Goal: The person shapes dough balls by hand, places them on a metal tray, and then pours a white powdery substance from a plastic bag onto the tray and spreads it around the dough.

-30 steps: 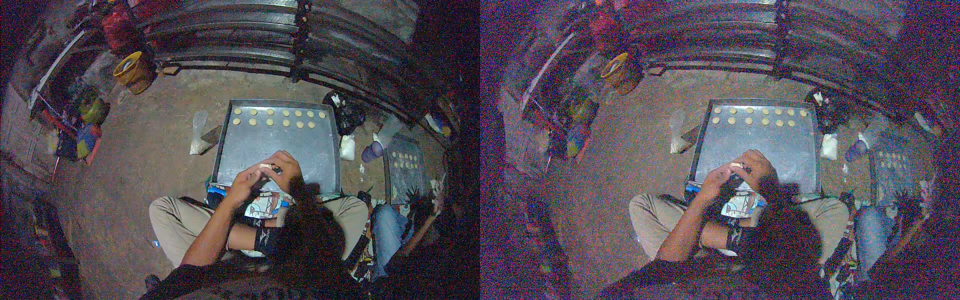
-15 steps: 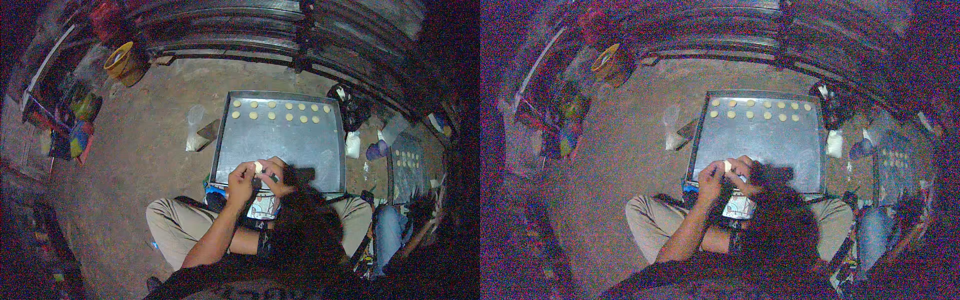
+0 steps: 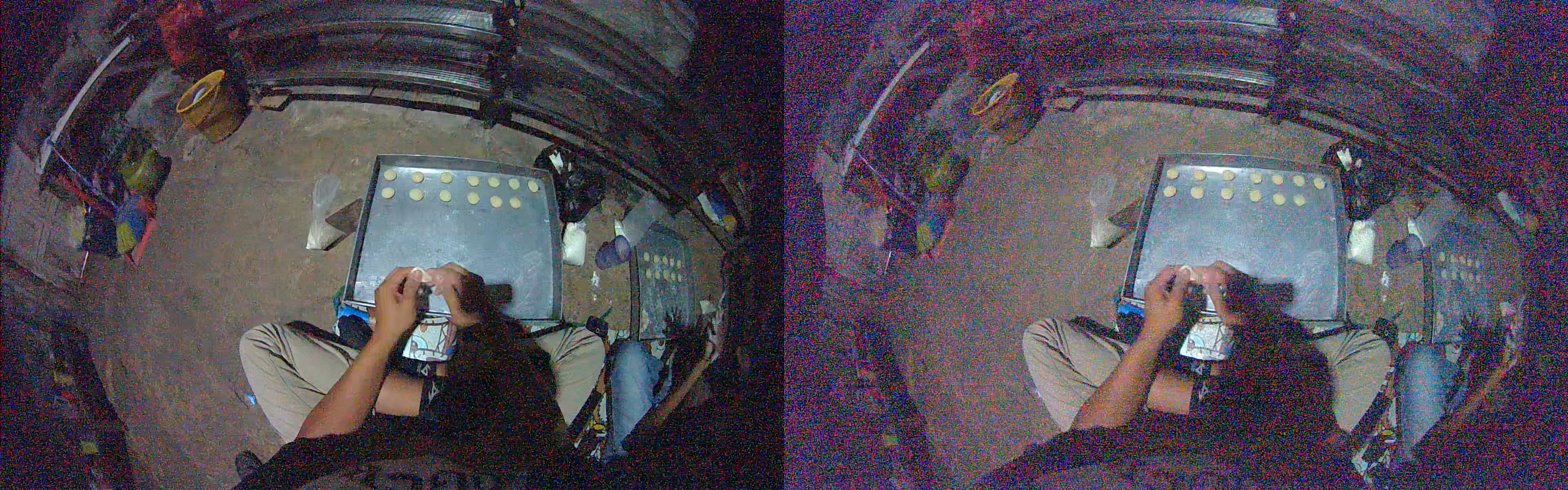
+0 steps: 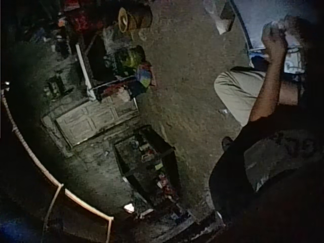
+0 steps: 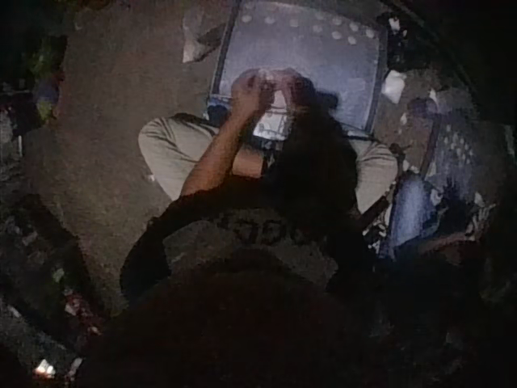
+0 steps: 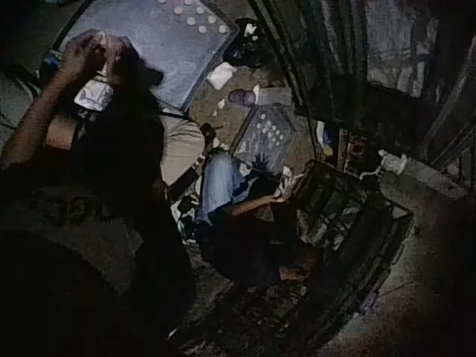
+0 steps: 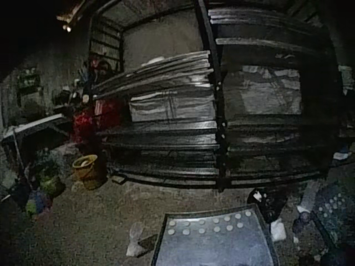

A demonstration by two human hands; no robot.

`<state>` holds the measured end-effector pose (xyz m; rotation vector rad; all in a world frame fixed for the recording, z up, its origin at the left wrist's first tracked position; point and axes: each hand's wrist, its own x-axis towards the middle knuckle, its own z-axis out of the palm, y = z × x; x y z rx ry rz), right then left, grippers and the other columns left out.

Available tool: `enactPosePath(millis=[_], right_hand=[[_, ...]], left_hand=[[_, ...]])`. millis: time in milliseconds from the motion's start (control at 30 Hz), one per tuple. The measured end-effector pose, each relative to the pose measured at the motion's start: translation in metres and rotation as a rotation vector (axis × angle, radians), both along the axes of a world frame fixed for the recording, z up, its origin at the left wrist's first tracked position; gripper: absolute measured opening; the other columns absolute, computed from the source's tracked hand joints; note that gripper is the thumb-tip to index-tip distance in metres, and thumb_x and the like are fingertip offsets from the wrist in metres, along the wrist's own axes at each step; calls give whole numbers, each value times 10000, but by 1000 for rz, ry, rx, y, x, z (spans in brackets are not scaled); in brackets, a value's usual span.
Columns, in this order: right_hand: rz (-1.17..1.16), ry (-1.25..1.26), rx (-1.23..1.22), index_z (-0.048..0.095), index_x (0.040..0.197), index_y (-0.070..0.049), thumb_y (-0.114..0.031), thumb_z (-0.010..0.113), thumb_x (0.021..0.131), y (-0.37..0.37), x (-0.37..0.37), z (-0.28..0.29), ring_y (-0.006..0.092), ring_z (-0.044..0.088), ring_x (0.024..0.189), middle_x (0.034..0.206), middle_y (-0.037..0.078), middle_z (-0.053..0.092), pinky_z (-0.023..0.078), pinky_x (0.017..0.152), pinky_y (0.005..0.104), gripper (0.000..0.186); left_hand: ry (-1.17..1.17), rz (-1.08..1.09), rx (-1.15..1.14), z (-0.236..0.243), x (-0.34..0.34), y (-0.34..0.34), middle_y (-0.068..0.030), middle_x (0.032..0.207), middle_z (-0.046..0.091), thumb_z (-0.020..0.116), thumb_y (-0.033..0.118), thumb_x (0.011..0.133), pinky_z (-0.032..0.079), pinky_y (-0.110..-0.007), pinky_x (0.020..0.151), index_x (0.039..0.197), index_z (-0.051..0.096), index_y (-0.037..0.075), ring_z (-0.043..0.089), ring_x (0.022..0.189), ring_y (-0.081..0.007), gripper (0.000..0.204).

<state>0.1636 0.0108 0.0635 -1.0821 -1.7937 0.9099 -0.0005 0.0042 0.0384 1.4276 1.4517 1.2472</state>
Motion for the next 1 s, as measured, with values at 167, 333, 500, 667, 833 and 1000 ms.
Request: enactPosePath(millis=[167, 333, 500, 667, 833, 1000], right_hand=[[-107, -73, -138, 696, 1015, -56, -201, 791, 821, 0, 0, 6, 158, 625, 764, 881, 75, 653, 498, 728, 322, 260], [-126, -101, 44, 690, 1080, -52, -133, 801, 797, 2, 5, 11, 187, 629, 777, 893, 90, 644, 501, 694, 315, 315], [-25, -91, 326, 673, 1135, -56, -119, 823, 773, 11, 8, -4, 227, 627, 812, 912, 111, 631, 510, 684, 331, 397], [-4, -145, 267, 666, 1104, -42, -178, 860, 741, 6, 4, 2, 240, 625, 791, 932, 116, 627, 517, 676, 341, 433], [7, -225, 257, 658, 1055, -34, -227, 881, 730, 3, 5, -4, 228, 614, 698, 881, 106, 606, 511, 613, 349, 439], [112, -425, 76, 627, 1108, -35, -393, 671, 918, -11, -1, 10, 372, 664, 894, 989, 166, 598, 561, 738, 469, 408]], left_hand=[[51, -65, 252, 6, 3, 1, -97, 863, 679, 549, 127, 1008, 495, -306, 694, 1028, 687, -9, 652, 774, -195, 195], [-427, -184, -263, 2, 3, -6, 19, 806, 617, 502, 273, 1064, 416, -235, 553, 1092, 684, 70, 519, 645, -59, 275], [-463, -212, -287, -8, -2, 0, 29, 751, 604, 576, 290, 1033, 390, -225, 537, 1028, 698, 49, 494, 615, -48, 271], [-601, -237, -286, -19, -4, 2, 31, 748, 621, 609, 284, 1015, 368, -206, 552, 994, 712, 53, 492, 615, -40, 253], [-739, -219, -483, -5, -2, -4, -32, 762, 626, 618, 367, 991, 542, -342, 490, 968, 661, 45, 601, 626, -146, 326], [-956, -383, -602, -47, -21, -2, -87, 943, 674, 569, 367, 1001, 556, -360, 686, 1009, 627, 72, 657, 799, -205, 301]])
